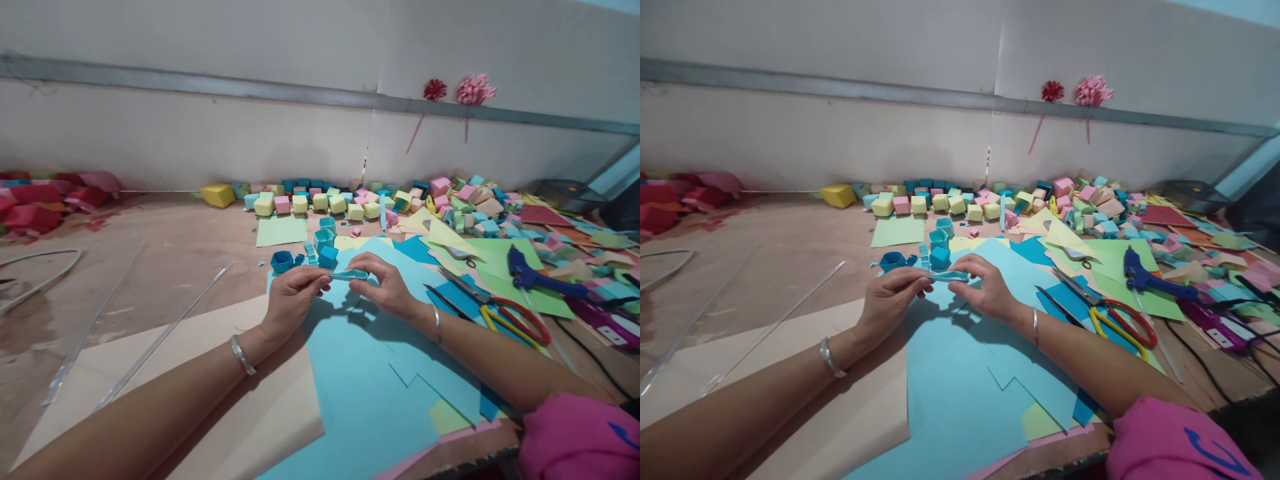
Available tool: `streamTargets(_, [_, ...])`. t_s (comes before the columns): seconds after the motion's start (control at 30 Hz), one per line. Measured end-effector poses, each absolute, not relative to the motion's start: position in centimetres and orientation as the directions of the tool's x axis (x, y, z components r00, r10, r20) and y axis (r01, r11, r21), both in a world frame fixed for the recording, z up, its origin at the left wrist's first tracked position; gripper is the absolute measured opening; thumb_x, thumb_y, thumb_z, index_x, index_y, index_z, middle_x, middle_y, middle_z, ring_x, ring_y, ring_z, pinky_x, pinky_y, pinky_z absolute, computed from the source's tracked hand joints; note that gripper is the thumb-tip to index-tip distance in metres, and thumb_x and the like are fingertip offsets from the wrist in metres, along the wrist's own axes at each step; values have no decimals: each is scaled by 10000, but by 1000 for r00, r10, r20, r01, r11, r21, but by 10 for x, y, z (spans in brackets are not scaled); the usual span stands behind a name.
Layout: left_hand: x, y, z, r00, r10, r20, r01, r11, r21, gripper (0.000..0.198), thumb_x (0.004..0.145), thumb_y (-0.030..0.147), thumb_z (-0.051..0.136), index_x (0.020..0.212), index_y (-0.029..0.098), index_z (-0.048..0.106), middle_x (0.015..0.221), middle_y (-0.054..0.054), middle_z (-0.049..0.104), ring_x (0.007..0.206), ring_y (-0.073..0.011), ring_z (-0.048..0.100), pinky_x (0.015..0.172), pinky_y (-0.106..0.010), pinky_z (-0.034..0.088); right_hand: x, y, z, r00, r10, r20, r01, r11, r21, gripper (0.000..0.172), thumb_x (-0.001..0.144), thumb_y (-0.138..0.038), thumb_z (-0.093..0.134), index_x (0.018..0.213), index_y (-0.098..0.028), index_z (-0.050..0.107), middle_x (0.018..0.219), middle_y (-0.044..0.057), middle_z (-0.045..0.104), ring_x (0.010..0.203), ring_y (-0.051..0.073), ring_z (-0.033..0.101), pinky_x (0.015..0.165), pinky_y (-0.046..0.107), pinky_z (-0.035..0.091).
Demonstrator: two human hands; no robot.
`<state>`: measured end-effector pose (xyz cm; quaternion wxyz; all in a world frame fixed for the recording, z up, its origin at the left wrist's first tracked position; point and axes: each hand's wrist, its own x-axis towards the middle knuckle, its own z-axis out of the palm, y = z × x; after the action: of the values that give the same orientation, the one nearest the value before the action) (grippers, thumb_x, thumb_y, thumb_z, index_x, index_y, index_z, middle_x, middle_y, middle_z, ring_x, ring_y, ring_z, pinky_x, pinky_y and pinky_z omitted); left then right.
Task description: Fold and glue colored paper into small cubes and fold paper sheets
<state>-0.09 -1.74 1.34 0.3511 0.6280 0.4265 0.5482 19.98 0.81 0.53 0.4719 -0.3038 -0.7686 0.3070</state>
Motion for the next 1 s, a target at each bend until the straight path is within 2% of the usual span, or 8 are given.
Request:
streamTargets(0.17, [0, -16, 14, 7, 939, 344, 145, -342, 929, 86, 792, 253, 700, 766, 181, 739, 702, -21, 686, 591, -104, 600, 551, -219, 515, 197, 7, 7, -321, 785, 530, 157, 596, -787, 101, 816, -288, 677, 843, -191, 680, 862, 43, 645, 825, 169, 596, 733, 330, 482])
streamTargets(0.3, [1, -16, 14, -1, 943, 333, 137, -329, 934, 112, 774, 280, 714, 742, 175, 733, 684, -19, 692, 565, -107, 601, 542, -224, 521, 195, 8, 8, -259, 825, 502, 138, 546, -826, 136, 792, -309, 705, 744, -185, 679, 789, 36, 639, 758, 156, 578, 688, 313, 463])
streamTargets(0.53, [1, -15, 14, -25, 943, 331, 113, -326, 939, 76, 758, 251, 720, 733, 182, 742, 677, -13, 696, 562, -104, 605, 528, -216, 519, 196, 9, 6, -245, 867, 433, 75, 463, -883, 131, 759, -313, 730, 769, -184, 707, 814, 42, 651, 728, 147, 564, 628, 297, 446])
streamTargets(0.7, [-1, -13, 13, -53, 949, 310, 95, -304, 948, 97, 752, 273, 732, 753, 178, 750, 689, -20, 700, 590, -116, 620, 532, -222, 521, 199, 9, 6, -283, 831, 479, 79, 518, -852, 107, 791, -275, 694, 846, -185, 712, 869, 49, 655, 785, 153, 584, 655, 295, 463])
streamTargets(1.0, [-1, -12, 12, -66, 964, 257, 91, -251, 964, 123, 743, 289, 734, 743, 167, 747, 671, -21, 687, 600, -119, 610, 543, -223, 513, 197, 9, 3, -192, 836, 515, 94, 538, -838, 87, 796, -246, 703, 858, -202, 745, 866, 43, 656, 774, 142, 580, 645, 288, 460])
